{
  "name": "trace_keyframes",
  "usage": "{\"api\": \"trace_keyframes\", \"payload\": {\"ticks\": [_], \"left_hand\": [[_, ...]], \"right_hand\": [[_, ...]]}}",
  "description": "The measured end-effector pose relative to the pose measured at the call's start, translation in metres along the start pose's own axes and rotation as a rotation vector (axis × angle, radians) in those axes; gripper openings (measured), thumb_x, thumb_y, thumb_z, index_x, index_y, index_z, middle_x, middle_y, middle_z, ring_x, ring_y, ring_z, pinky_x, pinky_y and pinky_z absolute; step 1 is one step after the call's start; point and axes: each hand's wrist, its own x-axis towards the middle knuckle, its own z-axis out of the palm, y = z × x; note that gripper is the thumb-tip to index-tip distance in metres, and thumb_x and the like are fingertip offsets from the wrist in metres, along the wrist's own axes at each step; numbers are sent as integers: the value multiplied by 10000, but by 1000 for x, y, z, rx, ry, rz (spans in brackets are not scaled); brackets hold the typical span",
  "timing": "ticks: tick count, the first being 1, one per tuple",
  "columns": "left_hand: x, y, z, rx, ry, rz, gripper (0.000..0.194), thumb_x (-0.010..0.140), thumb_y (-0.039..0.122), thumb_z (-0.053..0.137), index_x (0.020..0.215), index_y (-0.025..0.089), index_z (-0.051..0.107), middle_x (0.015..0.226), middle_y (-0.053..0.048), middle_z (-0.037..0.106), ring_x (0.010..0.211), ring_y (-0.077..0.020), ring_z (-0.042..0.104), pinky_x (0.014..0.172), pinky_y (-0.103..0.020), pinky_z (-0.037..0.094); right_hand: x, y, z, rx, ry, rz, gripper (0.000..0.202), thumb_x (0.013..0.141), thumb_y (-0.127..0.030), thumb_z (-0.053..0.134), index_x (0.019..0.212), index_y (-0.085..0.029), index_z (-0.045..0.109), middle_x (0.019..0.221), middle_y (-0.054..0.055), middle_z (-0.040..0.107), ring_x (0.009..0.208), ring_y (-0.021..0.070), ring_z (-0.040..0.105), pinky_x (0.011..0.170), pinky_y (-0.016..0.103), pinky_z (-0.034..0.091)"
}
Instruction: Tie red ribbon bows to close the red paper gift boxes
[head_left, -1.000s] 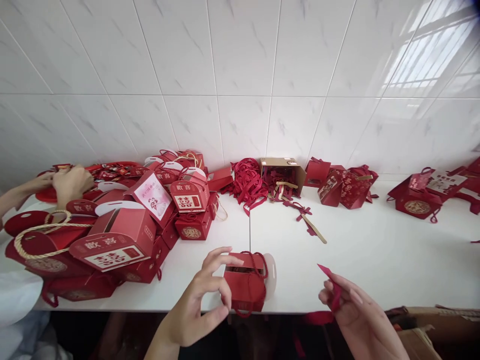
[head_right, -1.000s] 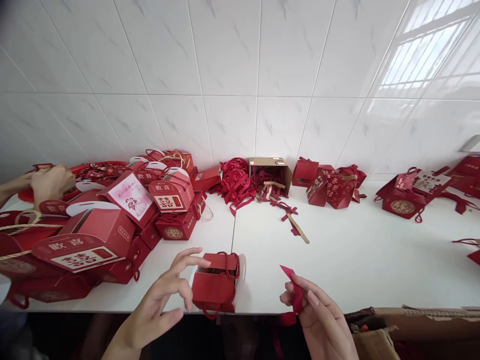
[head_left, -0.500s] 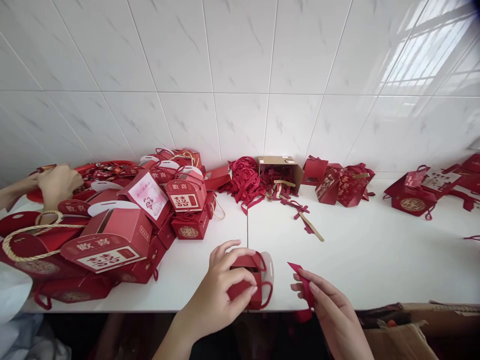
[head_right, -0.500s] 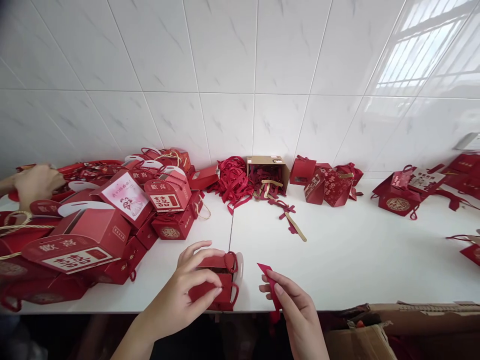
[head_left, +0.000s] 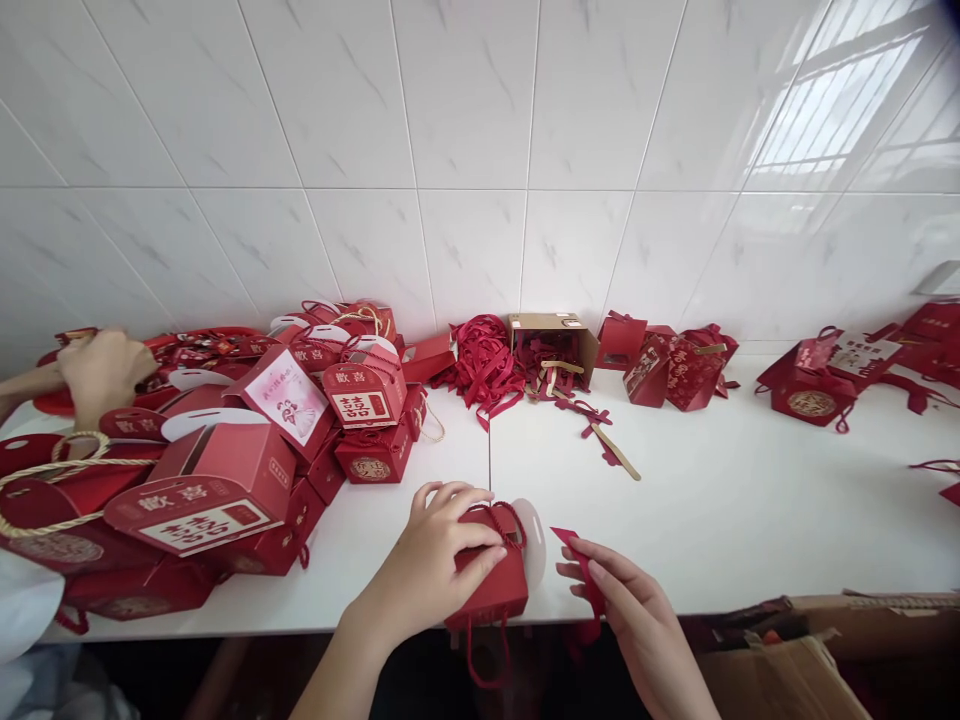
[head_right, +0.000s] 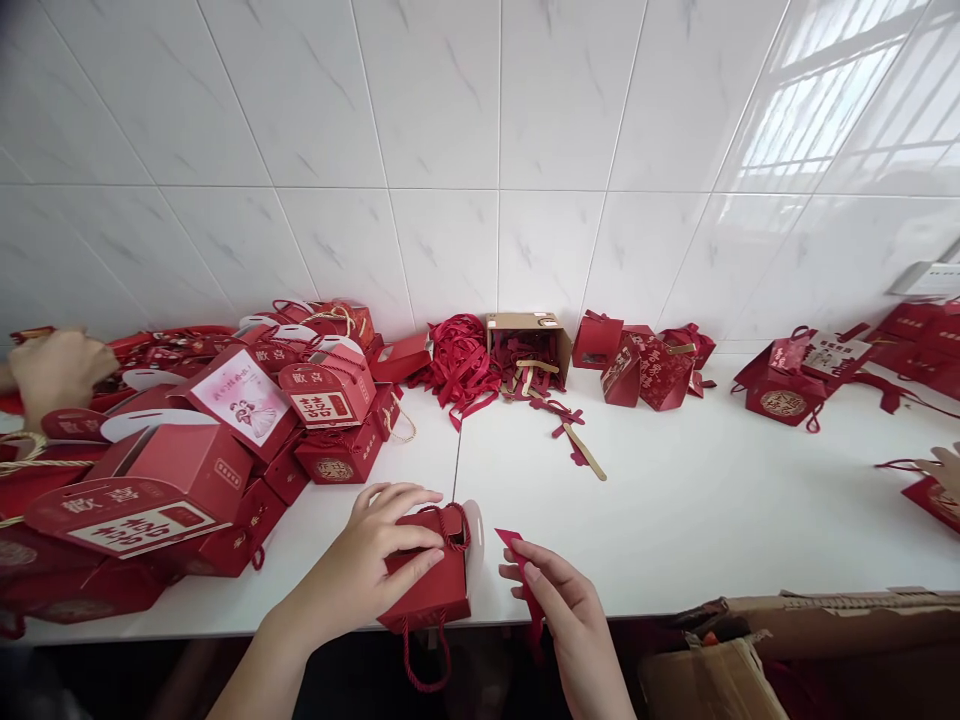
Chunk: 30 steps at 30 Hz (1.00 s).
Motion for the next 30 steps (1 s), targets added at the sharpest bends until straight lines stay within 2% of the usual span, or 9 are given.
{"api": "trace_keyframes", "payload": {"ticks": [3,6,9,11,14,17,20,25,30], "left_hand": [[-2,2,-1,-33,-8,25,226,852,245,536,957,352,705,1139,-11,616,1052,-218,525,912,-395,417],[-3,-1,1,-25,-14,10,304,862,284,529,1137,370,622,1125,-18,616,1037,-210,533,912,-370,415],[-2,-7,6,51,25,-127,458,875,382,487,1328,333,448,1070,-50,622,988,-232,546,914,-428,391],[-1,-11,9,100,89,-249,510,887,422,440,1375,288,380,1057,-75,619,994,-259,539,908,-477,373],[1,-11,10,92,183,-311,434,902,405,406,1304,249,459,1106,-94,597,1049,-271,513,922,-499,355],[2,1,9,8,157,-196,269,902,326,428,1105,261,591,1123,-66,584,1067,-238,504,943,-453,364],[4,17,11,-43,131,-67,202,881,243,462,986,262,634,1079,-48,597,1059,-228,500,926,-418,386],[7,32,17,-5,165,15,190,851,180,485,940,251,637,1006,-32,630,1044,-241,491,920,-437,373],[5,34,18,59,57,-44,221,857,192,473,1019,247,613,1034,-29,631,962,-218,535,912,-455,371]], "right_hand": [[1,2,3,-2,-12,4,344,793,-433,637,1068,-231,678,1217,98,615,1064,289,580,922,422,420],[2,3,5,12,-33,19,362,785,-444,641,1067,-221,680,1187,105,629,1053,293,585,920,425,419],[3,3,7,21,-43,27,360,780,-449,643,1058,-225,685,1161,101,643,1043,285,589,912,408,419],[4,3,8,30,-49,27,357,782,-448,642,1059,-227,685,1151,100,648,1043,280,587,900,397,423],[4,3,10,36,-68,32,343,796,-437,630,1063,-229,682,1163,98,642,1041,274,584,882,385,426],[4,2,11,36,-93,29,319,809,-420,619,1057,-229,683,1186,96,630,1030,269,585,874,382,420],[3,1,11,46,-123,26,294,818,-405,612,1043,-230,688,1185,95,632,1005,262,593,864,377,415],[1,-1,10,106,-122,43,272,822,-390,610,1023,-227,696,1133,93,657,980,250,599,851,360,415],[2,3,8,181,-137,50,255,829,-359,606,1028,-223,691,1139,85,653,995,245,591,861,351,415]]}}
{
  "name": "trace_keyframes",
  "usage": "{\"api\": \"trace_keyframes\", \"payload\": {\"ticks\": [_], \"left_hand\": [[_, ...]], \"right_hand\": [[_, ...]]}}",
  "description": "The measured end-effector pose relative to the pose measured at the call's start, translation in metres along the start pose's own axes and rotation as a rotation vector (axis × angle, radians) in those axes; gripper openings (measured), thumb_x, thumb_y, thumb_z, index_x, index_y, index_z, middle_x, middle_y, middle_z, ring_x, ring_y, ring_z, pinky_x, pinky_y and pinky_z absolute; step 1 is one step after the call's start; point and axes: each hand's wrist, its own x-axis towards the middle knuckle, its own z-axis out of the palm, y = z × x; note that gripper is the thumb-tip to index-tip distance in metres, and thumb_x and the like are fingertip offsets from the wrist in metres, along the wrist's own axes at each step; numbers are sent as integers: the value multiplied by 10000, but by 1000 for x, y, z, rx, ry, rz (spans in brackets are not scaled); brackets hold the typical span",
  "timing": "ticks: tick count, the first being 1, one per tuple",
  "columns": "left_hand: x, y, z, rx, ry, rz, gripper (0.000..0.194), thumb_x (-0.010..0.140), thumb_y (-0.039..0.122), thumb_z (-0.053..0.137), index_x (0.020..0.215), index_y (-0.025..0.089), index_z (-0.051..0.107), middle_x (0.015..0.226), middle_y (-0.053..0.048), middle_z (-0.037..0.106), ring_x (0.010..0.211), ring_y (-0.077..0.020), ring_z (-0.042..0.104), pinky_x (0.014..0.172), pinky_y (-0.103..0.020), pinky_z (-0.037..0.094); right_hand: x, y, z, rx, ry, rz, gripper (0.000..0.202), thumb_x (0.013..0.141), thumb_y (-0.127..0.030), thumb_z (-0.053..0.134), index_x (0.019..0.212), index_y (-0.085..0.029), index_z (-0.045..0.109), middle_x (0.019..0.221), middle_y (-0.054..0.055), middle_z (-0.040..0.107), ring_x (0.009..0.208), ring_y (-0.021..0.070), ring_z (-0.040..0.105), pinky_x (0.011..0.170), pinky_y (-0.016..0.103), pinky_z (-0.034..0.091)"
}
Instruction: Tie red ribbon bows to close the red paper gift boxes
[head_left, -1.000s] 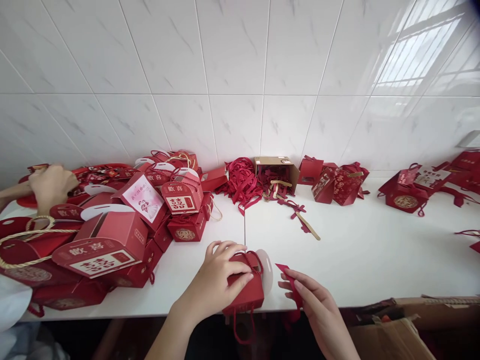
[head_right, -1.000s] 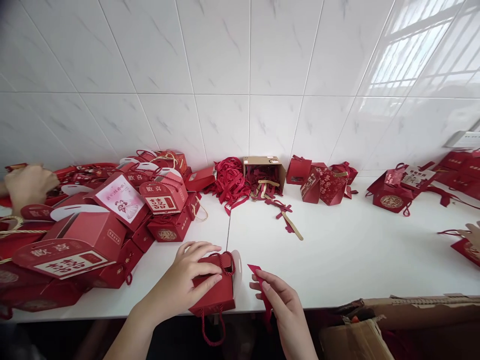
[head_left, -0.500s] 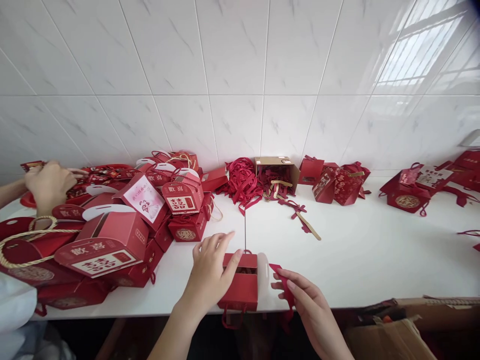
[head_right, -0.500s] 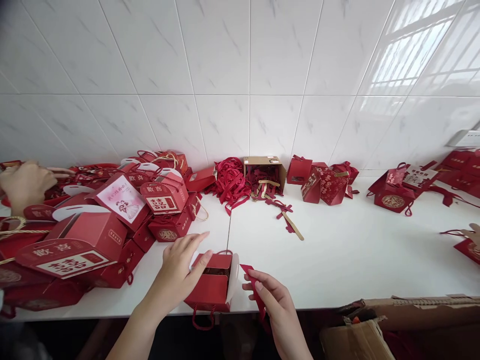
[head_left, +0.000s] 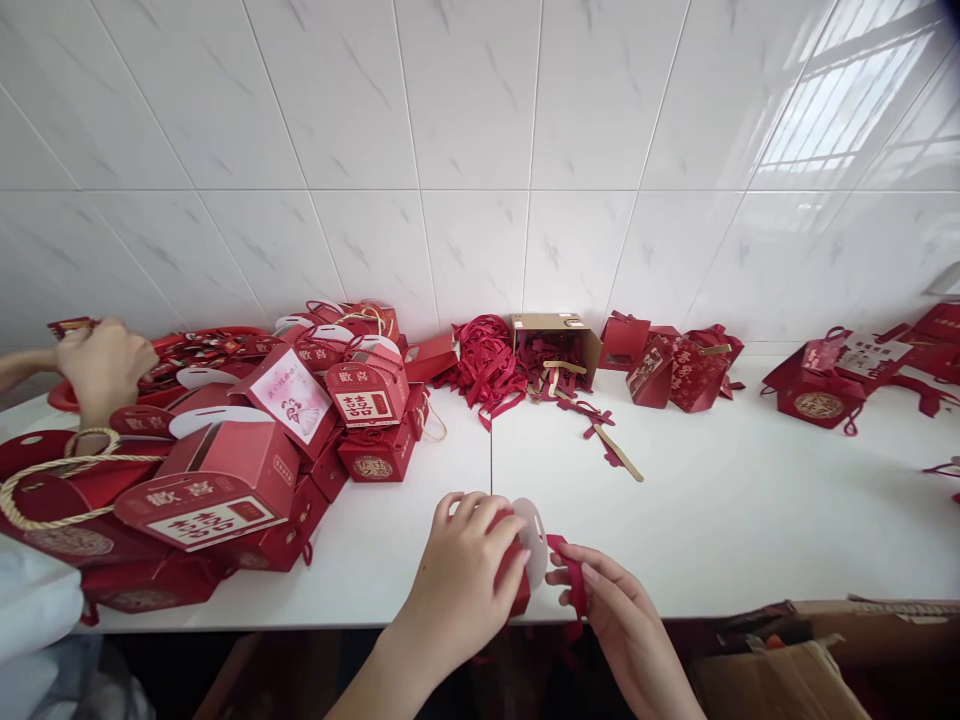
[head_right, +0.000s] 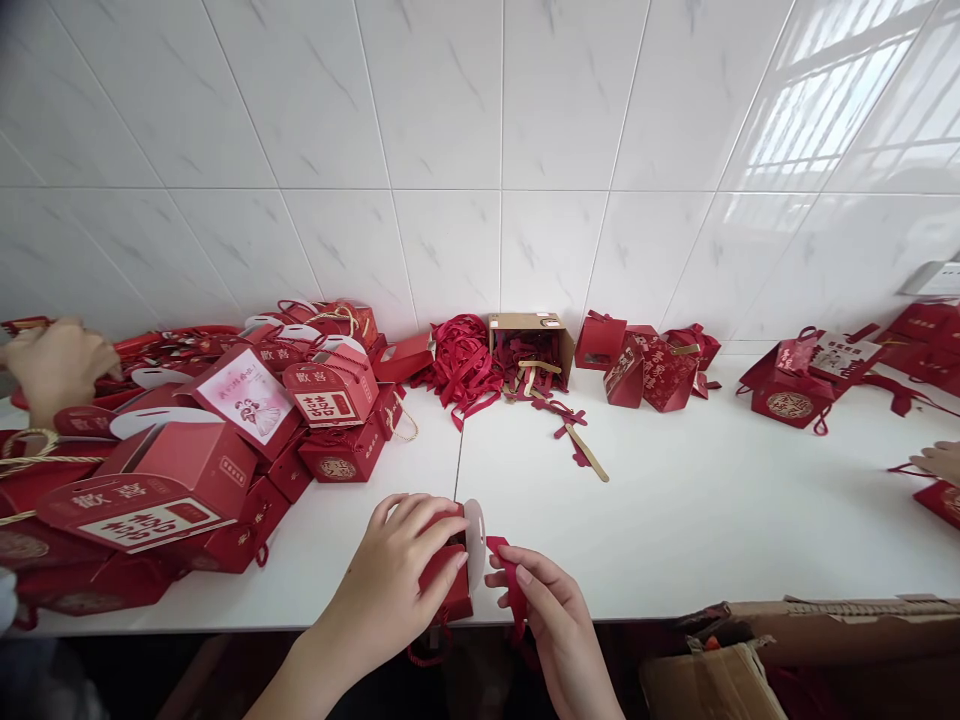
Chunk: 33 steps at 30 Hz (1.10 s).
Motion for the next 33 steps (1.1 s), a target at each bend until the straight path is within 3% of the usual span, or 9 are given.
{"api": "trace_keyframes", "payload": {"ticks": [5,14,21,33], "left_hand": [[-3,-6,-2,84,-146,-7,283,881,200,444,1101,282,603,1131,-18,639,1036,-231,546,995,-509,298],[1,-38,-21,-95,-310,98,317,815,277,609,1125,345,616,1149,36,674,1069,-197,593,1006,-417,277],[1,-45,-17,-107,-277,146,194,803,279,629,977,335,695,1105,39,696,1025,-187,623,942,-365,308],[-1,-48,-9,-66,-252,156,178,867,279,562,964,349,694,1118,77,687,1024,-163,611,897,-348,305]], "right_hand": [[5,6,-3,74,-8,10,245,822,-339,619,1021,-217,694,1143,84,653,992,238,597,813,320,434],[7,14,-7,192,-18,20,174,807,-320,647,921,-208,717,961,66,714,956,216,629,792,289,449],[5,19,-2,107,-17,-2,219,791,-378,661,874,-186,728,901,103,723,908,220,625,800,326,442],[5,25,2,104,6,-10,270,783,-434,653,862,-188,731,891,94,708,915,245,617,780,334,432]]}}
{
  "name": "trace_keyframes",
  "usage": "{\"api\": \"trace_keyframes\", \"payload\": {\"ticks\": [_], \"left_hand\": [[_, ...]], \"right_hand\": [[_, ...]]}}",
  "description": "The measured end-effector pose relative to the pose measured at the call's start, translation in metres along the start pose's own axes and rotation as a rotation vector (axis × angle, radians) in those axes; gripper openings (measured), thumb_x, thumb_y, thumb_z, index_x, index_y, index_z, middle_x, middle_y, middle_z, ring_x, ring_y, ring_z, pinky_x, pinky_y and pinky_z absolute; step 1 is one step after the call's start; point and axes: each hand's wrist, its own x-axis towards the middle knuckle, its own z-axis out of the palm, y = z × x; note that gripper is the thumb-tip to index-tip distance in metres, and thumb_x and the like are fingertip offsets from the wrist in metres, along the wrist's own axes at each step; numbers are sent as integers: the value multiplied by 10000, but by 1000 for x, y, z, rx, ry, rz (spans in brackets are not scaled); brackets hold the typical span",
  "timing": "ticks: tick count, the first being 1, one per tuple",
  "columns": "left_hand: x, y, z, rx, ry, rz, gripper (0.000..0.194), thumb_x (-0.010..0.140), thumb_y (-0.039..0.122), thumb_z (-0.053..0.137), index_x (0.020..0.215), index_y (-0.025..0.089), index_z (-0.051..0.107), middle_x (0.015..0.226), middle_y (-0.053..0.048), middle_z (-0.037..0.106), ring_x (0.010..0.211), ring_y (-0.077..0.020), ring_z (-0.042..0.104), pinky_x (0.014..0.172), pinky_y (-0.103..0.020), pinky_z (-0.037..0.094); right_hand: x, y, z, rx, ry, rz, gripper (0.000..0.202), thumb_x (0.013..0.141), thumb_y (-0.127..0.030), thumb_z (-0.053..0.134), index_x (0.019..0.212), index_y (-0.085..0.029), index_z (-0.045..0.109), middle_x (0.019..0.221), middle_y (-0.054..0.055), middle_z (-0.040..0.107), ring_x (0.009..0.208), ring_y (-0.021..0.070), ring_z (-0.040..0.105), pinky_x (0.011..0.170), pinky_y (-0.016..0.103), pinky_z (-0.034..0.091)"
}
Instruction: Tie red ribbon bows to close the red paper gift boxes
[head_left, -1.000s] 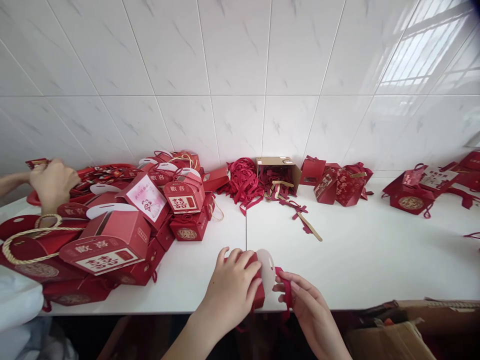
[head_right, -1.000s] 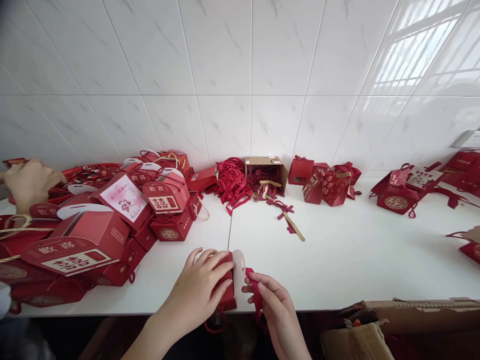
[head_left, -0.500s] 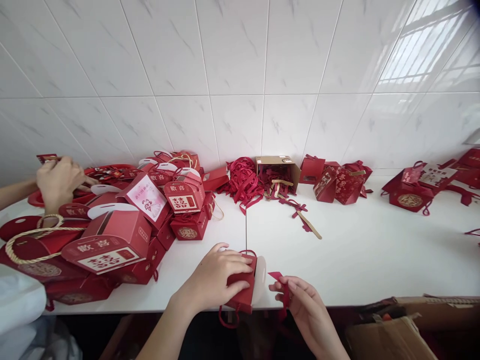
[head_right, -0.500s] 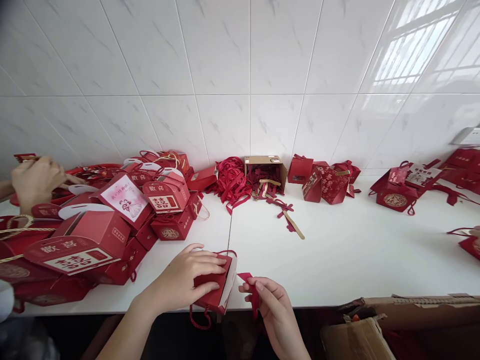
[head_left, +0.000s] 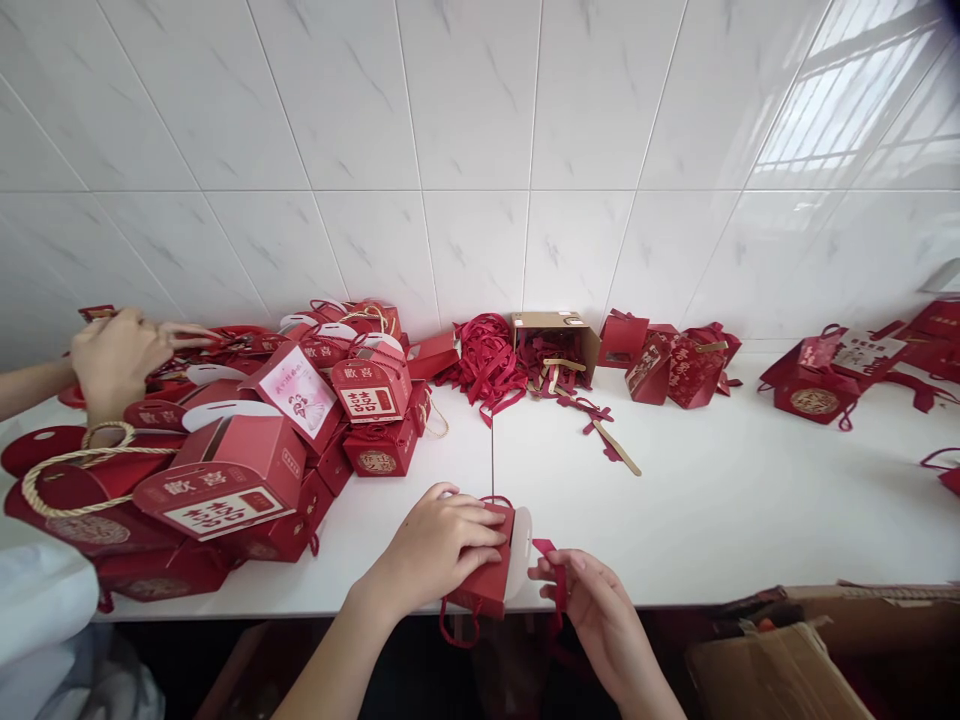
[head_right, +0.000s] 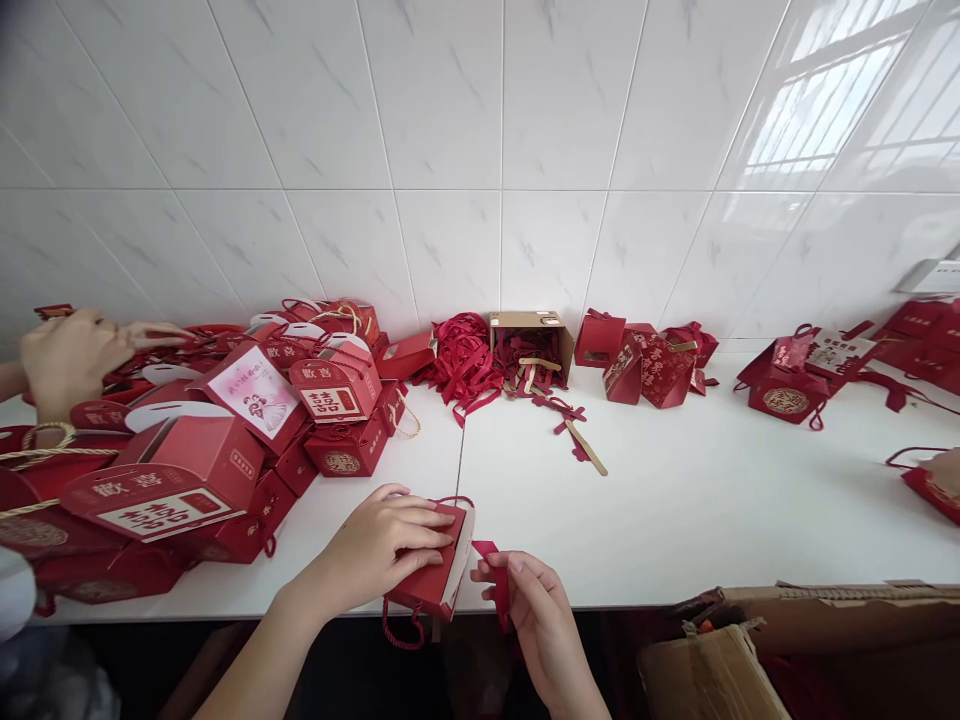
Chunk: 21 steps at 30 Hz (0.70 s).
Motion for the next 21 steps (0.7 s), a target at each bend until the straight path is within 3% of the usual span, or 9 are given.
{"api": "trace_keyframes", "payload": {"ticks": [21], "left_hand": [[-1,4,-5,1,39,29,209,865,246,551,963,347,705,1100,53,696,982,-164,617,871,-333,355]], "right_hand": [[2,-4,4,61,-41,1,251,772,-431,663,803,-191,728,824,69,688,855,223,617,728,303,444]]}}
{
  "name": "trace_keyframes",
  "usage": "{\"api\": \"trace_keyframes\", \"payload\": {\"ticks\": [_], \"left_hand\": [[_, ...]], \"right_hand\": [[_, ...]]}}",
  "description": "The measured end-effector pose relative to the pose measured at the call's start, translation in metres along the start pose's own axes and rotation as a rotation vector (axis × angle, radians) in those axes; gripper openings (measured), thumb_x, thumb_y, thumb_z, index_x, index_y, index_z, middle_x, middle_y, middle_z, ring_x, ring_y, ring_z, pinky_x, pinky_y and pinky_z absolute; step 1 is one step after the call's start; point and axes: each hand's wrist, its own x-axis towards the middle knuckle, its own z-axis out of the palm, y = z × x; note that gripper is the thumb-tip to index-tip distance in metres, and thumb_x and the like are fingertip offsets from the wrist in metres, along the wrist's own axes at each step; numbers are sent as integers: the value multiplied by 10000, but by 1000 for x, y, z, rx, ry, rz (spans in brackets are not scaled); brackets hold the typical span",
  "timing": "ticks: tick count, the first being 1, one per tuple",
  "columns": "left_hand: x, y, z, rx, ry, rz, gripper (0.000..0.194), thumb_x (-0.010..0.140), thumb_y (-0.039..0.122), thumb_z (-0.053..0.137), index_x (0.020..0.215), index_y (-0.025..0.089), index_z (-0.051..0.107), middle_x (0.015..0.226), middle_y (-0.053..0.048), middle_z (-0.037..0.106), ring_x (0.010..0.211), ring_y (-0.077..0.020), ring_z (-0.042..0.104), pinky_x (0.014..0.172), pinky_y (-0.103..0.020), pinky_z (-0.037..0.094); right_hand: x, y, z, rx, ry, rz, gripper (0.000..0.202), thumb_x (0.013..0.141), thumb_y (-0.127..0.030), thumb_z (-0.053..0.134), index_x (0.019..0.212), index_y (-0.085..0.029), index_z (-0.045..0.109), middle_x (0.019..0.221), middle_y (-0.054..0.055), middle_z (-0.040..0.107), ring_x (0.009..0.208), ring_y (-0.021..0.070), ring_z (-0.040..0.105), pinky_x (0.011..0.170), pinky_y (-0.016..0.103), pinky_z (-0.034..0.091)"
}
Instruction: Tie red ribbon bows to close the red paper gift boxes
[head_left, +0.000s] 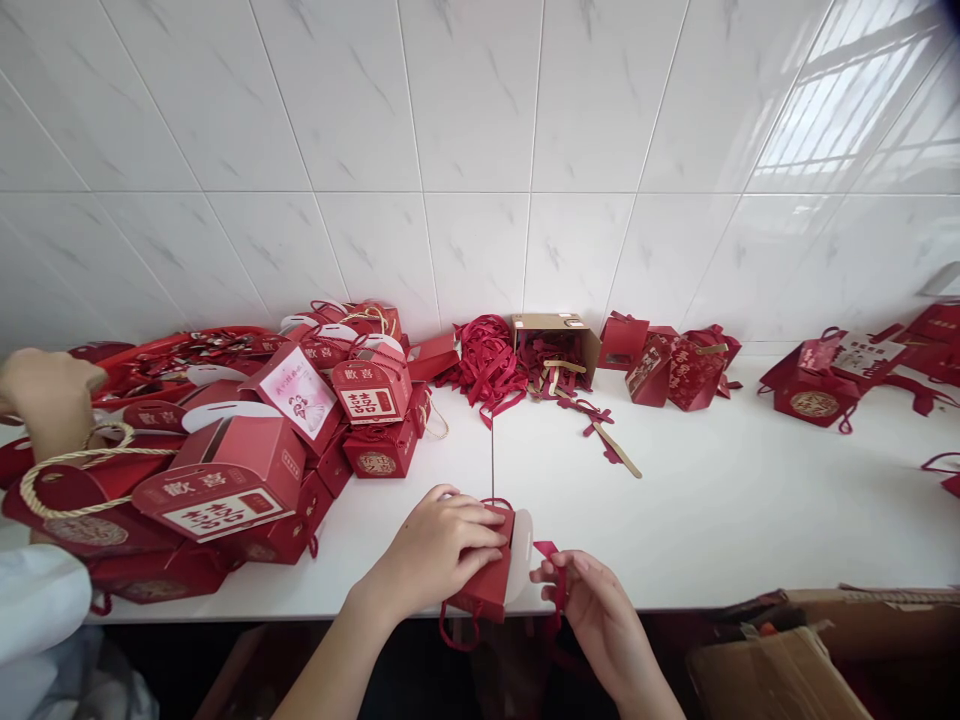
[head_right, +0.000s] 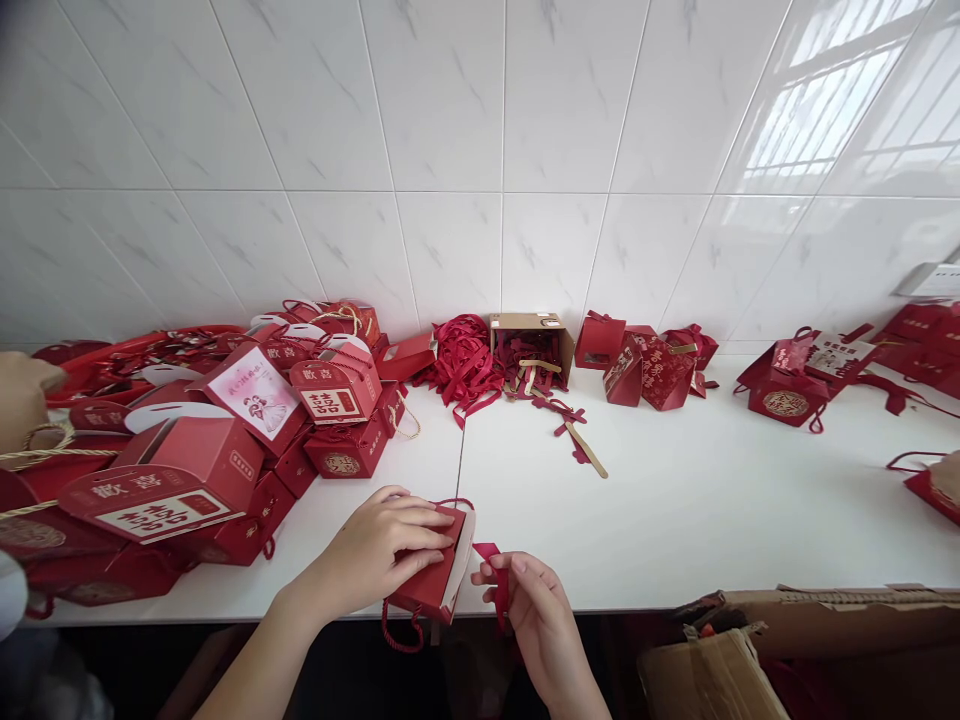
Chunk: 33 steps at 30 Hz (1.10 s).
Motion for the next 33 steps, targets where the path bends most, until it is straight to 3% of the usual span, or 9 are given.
{"api": "trace_keyframes", "payload": {"ticks": [8,14,23,30,33], "left_hand": [[1,3,0,-31,14,-19,187,859,254,564,960,325,704,1071,47,706,966,-166,617,874,-331,360],[2,12,-5,-102,61,-59,213,870,357,542,1021,272,665,1060,10,696,994,-183,582,890,-343,371],[10,23,2,-219,153,-100,99,817,200,565,738,217,623,808,2,661,833,-171,569,851,-349,396],[3,20,-12,-647,311,-206,138,876,254,480,775,196,555,846,-29,592,828,-160,558,785,-284,439],[-3,20,-21,-823,382,-231,166,888,303,480,781,188,534,800,-24,541,789,-155,526,745,-267,434]], "right_hand": [[2,0,6,-19,-32,5,250,791,-419,645,802,-182,724,829,69,687,822,200,602,745,301,438],[4,0,12,-68,-16,-10,253,789,-416,649,812,-177,726,837,76,689,796,186,579,738,295,436],[6,-9,17,-396,6,-125,264,812,-429,610,814,-198,736,824,64,678,777,191,553,778,314,436],[9,-21,30,-626,61,-357,208,823,-395,598,939,-246,686,1043,74,638,1067,258,525,902,355,417],[13,-27,41,-638,0,-426,217,837,-374,585,989,-253,682,1094,76,623,1113,250,508,941,348,405]]}}
